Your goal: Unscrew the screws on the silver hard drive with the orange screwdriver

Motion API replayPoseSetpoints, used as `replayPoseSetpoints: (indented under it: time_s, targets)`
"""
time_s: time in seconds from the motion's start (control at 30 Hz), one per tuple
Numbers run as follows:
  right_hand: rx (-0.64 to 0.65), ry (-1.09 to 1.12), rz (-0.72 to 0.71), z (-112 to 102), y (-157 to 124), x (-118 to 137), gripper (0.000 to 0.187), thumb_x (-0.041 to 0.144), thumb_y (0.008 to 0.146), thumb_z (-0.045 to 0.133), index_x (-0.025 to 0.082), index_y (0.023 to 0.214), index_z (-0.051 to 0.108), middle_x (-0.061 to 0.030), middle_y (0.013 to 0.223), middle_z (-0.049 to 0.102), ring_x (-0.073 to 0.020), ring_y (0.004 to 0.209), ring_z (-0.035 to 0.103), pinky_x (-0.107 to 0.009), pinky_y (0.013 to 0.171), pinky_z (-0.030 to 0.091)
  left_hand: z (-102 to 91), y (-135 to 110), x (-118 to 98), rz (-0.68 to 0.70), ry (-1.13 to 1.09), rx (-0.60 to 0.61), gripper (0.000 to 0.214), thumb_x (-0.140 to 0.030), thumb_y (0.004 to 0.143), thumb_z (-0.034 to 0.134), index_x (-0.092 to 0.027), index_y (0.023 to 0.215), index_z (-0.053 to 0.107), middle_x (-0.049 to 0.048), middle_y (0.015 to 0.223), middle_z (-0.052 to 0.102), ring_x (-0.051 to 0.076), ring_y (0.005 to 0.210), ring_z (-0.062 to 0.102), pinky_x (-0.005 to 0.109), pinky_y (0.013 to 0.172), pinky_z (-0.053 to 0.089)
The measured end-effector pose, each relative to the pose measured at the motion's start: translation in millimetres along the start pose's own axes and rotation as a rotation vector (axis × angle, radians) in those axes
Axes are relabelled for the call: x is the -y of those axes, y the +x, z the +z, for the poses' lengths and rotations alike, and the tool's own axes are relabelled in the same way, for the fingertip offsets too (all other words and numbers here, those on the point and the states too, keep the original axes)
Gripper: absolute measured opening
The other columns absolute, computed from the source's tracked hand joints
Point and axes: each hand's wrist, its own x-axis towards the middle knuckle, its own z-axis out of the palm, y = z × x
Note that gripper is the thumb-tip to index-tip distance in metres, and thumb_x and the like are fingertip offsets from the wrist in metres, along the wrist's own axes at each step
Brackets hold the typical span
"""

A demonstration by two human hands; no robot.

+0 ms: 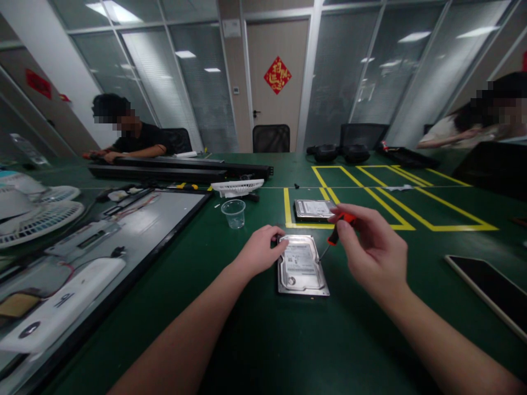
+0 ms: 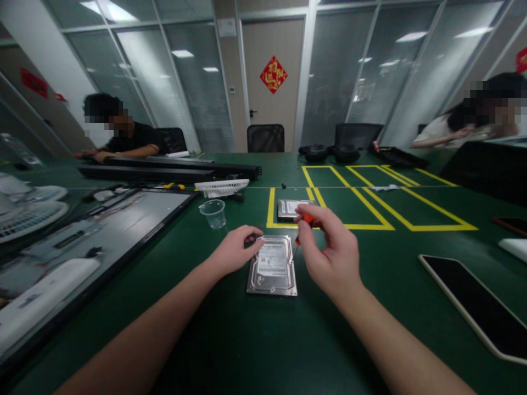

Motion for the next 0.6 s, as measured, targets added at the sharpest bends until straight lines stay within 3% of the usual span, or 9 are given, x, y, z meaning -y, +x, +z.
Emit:
replayPoseSetpoints:
  time_s: [0.17,0.4,0.6]
  targets:
    - [0.0,0.059,0.043,1.0,-0.7,2.3,0.028,0.022,0.1,0.058,0.028,0.126,0.066,-0.0075,0.123,0.071,-0.0222,0.103,0.073,-0.043,0.088,0.061,-0.5,-0.5,0.7,0.001,-0.001,0.004,0.027,-0.038,0.097,0.061,-0.019,0.112,0.074,0.0084,0.109,0.071,0.023,0.097,0.066,0.036,0.086,0.054]
    - [-0.024,-0.011,0.03,1.4,-0.5,-3.0,0.033,0.022,0.092,0.072,0.029,0.123,0.066,-0.0059,0.117,0.073,-0.0235,0.104,0.072,-0.047,0.094,0.06,-0.1,-0.1,0.2,0.007,0.004,-0.002,0.026,-0.037,0.097,0.062,-0.019,0.113,0.074,0.0086,0.109,0.071,0.023,0.097,0.066,0.037,0.086,0.054]
    - [-0.021,0.007,0.034,2.5,-1.7,-4.2,0.035,0.021,0.094,0.069,0.029,0.127,0.062,-0.0068,0.119,0.074,-0.0229,0.103,0.073,-0.047,0.094,0.061,0.1,-0.1,-0.3,0.001,0.0,-0.001,0.026,-0.037,0.097,0.062,-0.019,0.113,0.074,0.0091,0.11,0.072,0.023,0.098,0.067,0.036,0.087,0.055]
